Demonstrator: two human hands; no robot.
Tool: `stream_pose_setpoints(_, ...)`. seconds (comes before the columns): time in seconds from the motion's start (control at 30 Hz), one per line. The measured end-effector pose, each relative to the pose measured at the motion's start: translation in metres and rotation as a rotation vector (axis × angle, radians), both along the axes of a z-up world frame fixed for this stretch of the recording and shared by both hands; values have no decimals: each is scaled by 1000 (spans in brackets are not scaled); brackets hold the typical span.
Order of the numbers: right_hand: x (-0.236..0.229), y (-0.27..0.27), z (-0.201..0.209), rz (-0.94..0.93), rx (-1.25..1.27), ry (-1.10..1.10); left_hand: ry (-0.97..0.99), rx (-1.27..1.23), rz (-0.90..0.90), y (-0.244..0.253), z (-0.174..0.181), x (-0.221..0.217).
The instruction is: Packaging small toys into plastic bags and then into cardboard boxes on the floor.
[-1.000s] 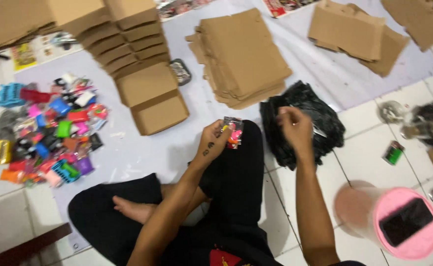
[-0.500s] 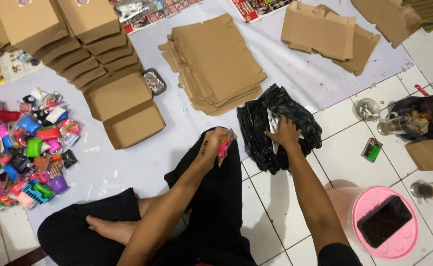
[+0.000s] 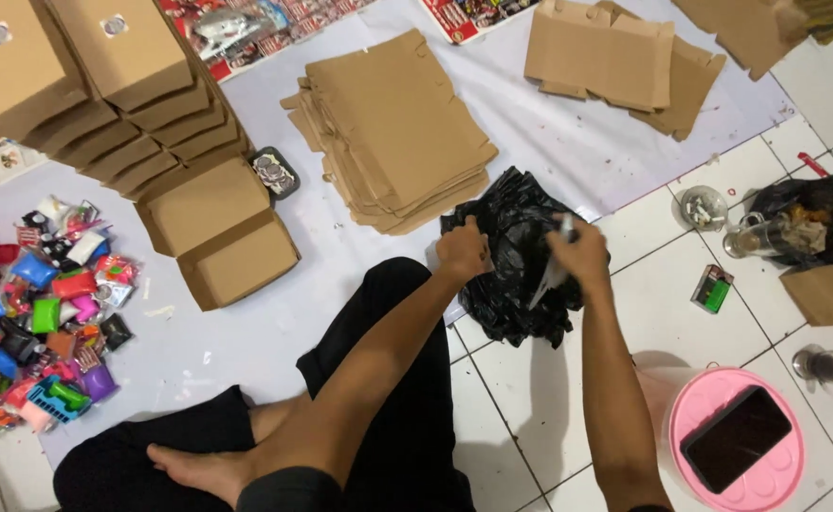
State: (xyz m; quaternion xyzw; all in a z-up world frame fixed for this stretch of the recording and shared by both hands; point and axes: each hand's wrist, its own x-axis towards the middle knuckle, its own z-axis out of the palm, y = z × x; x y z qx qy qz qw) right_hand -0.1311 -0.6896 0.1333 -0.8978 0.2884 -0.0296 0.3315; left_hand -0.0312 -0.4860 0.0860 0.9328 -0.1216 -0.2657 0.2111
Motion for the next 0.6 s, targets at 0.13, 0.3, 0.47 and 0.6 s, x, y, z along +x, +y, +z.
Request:
stream_pose_setpoints(0.13,-9,14,37,-115,204,-206,-67,83,-41,-9,17,-9)
stream_pose_setpoints(0.3,-13,10,25,-211,583,-340,-93,132,-85,-11,-6,-4)
stream_pose_setpoints(0.47,-24,3,44,-297,1016,-408,-68,167,-66,-15,-9,0)
stream_pose_setpoints(0.6,-45,-45,1,-295,1722,-595,-132,204,-81,-29,-46,15)
